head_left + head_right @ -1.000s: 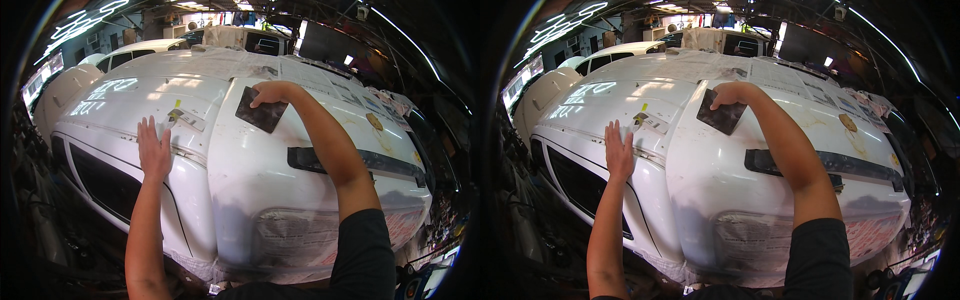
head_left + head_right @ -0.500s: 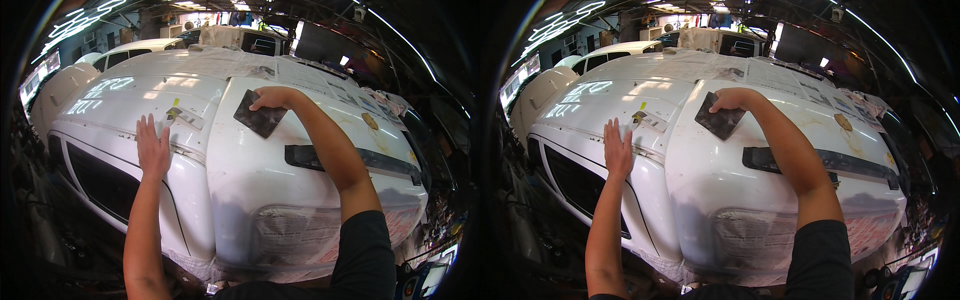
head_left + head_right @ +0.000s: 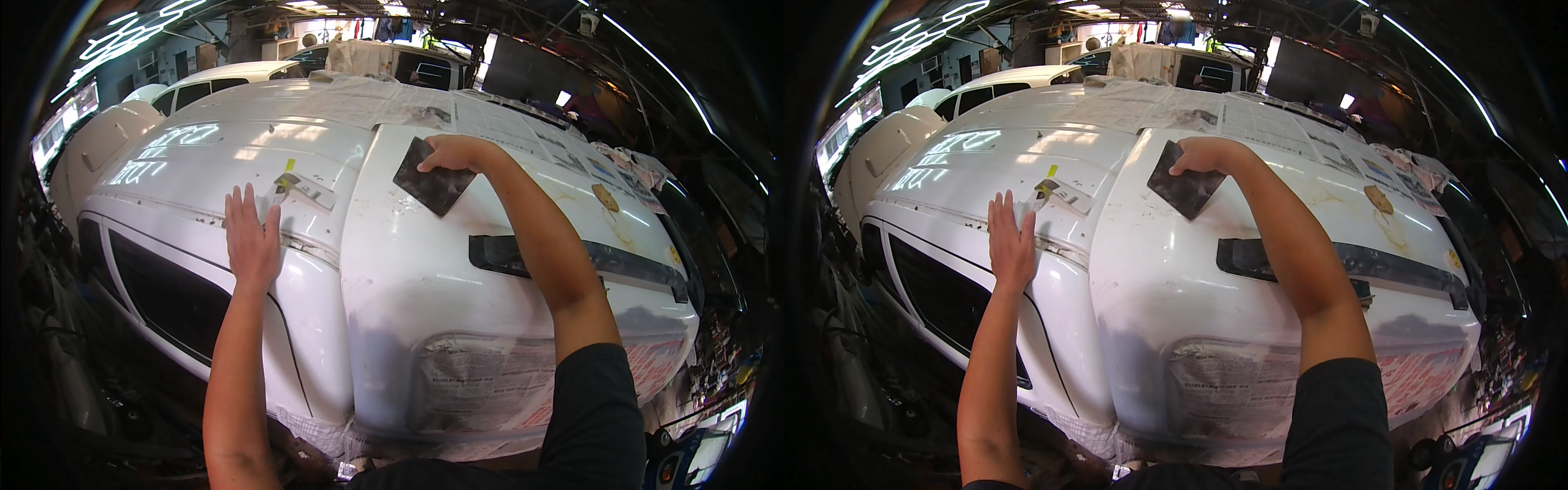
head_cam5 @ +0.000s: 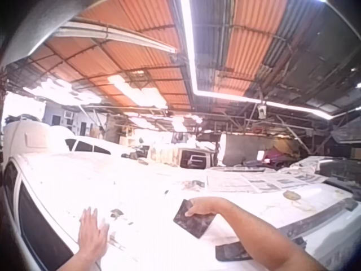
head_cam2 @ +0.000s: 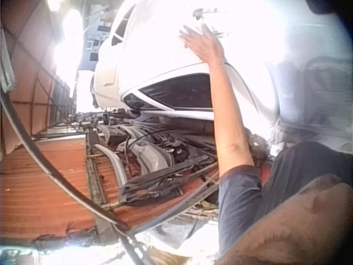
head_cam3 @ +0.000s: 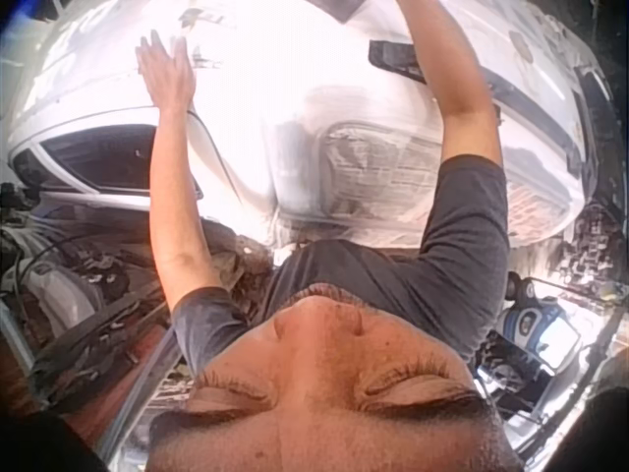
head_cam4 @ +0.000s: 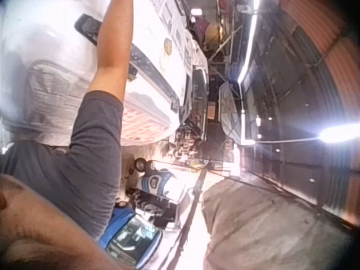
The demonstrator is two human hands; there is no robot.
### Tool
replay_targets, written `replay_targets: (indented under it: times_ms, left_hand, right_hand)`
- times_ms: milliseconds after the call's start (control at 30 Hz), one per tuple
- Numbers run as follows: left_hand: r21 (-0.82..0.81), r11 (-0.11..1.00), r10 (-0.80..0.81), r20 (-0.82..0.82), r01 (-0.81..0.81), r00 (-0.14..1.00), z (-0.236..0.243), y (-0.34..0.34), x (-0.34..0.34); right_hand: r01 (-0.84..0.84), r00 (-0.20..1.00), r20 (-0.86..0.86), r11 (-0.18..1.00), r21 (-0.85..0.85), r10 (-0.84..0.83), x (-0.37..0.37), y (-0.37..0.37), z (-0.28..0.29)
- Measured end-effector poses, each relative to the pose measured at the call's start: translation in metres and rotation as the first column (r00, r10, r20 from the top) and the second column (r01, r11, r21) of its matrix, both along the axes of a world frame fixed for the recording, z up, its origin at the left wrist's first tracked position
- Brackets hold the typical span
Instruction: The person applies and smooths a white substance onto the roof and rear section of a vehicle using a spreader and a sanding block. They rub the surface by hand and use a small piece of material to refine the edges of the application area.
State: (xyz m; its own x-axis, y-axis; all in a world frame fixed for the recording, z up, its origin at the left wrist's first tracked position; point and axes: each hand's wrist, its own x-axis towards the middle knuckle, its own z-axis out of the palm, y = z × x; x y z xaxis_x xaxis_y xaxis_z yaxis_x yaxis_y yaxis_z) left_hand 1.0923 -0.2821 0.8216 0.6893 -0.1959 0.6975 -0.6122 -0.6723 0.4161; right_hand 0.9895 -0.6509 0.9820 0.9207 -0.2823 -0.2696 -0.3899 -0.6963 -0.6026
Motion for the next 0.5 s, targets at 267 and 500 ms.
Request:
replay_targets:
  times_ms: [267, 500]
  left_hand:
    - [-0.012, 1.0, 0.0, -0.018, 0.0, 1.0, 0.0, -0.002, -0.002]
    - [-0.016, 1.0, -0.011, -0.026, 0.01, 1.0, 0.002, -0.002, -0.004]
  right_hand:
    - [-0.129, 0.936, 0.326, 0.991, -0.03, 0.131, 0.003, 0.018, 0.015]
    - [-0.044, 0.435, 0.843, 0.927, 0.372, -0.317, -0.11, 0.04, 0.063]
